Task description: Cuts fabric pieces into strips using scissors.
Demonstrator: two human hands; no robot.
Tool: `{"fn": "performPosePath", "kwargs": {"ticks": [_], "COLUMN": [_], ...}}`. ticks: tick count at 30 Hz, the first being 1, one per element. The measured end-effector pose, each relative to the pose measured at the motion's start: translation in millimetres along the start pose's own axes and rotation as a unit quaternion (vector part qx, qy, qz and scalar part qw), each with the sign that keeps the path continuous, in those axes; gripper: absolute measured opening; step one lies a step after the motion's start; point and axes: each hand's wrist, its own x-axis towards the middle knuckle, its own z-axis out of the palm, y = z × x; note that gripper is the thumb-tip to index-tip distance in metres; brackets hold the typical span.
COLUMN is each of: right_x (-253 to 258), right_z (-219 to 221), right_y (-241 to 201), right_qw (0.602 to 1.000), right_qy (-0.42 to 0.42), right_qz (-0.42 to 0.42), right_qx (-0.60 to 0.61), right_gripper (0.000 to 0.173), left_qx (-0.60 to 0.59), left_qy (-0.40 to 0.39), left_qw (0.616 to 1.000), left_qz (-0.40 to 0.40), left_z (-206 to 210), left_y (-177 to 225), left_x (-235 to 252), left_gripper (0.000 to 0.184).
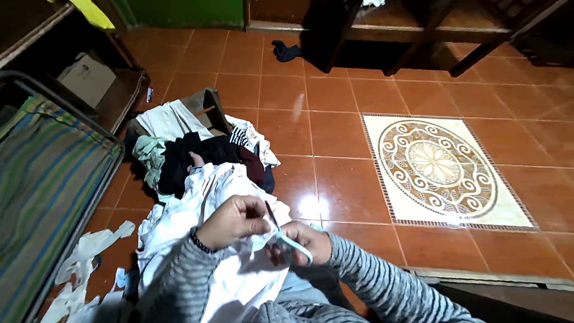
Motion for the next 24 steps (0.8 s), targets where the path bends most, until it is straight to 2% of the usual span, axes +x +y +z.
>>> {"fn": "performPosePath", "kwargs": {"ticks": [2, 6, 10, 13, 18, 22, 24], "right_x": [-4.5, -15.9, -26.3, -29.5, -29.8, -31.2, -30.3], "right_z": [7.3, 21.8, 30.9, 34.5, 42.1, 47.6, 52.2], "right_y": [4.0, 26.3, 47.1, 49.8, 53.5, 55.2, 52.3], "right_qw": [1.000, 0.998, 0.994, 0.994, 0.993, 0.994, 0.994], "right_qy": [0.010, 0.039, 0.045, 0.039, 0.048, 0.027, 0.030], "right_qz": [-0.002, 0.037, 0.074, 0.094, 0.089, 0.078, 0.082], "right_qx": [-0.008, 0.042, 0.062, 0.043, 0.066, 0.072, 0.071], "right_gripper": [0.045, 0.040, 0.048, 0.058, 0.042, 0.048, 0.045], "left_qx": [-0.004, -0.031, -0.042, -0.054, -0.064, -0.052, -0.046], "left_qy": [0.041, 0.079, 0.114, 0.098, 0.100, 0.055, 0.054], "left_qw": [0.999, 0.996, 0.992, 0.992, 0.991, 0.997, 0.997], "left_qz": [-0.001, 0.016, -0.017, -0.051, -0.053, -0.023, -0.015], "left_z": [6.8, 13.1, 18.3, 17.9, 17.4, 17.9, 18.0], "left_y": [-13.0, -44.1, -69.3, -80.8, -80.3, -72.9, -70.3], "left_x": [-9.6, -26.9, -43.6, -54.2, -62.7, -66.3, -69.9], "left_gripper": [0.007, 0.010, 0.016, 0.016, 0.010, 0.008, 0.011]}}
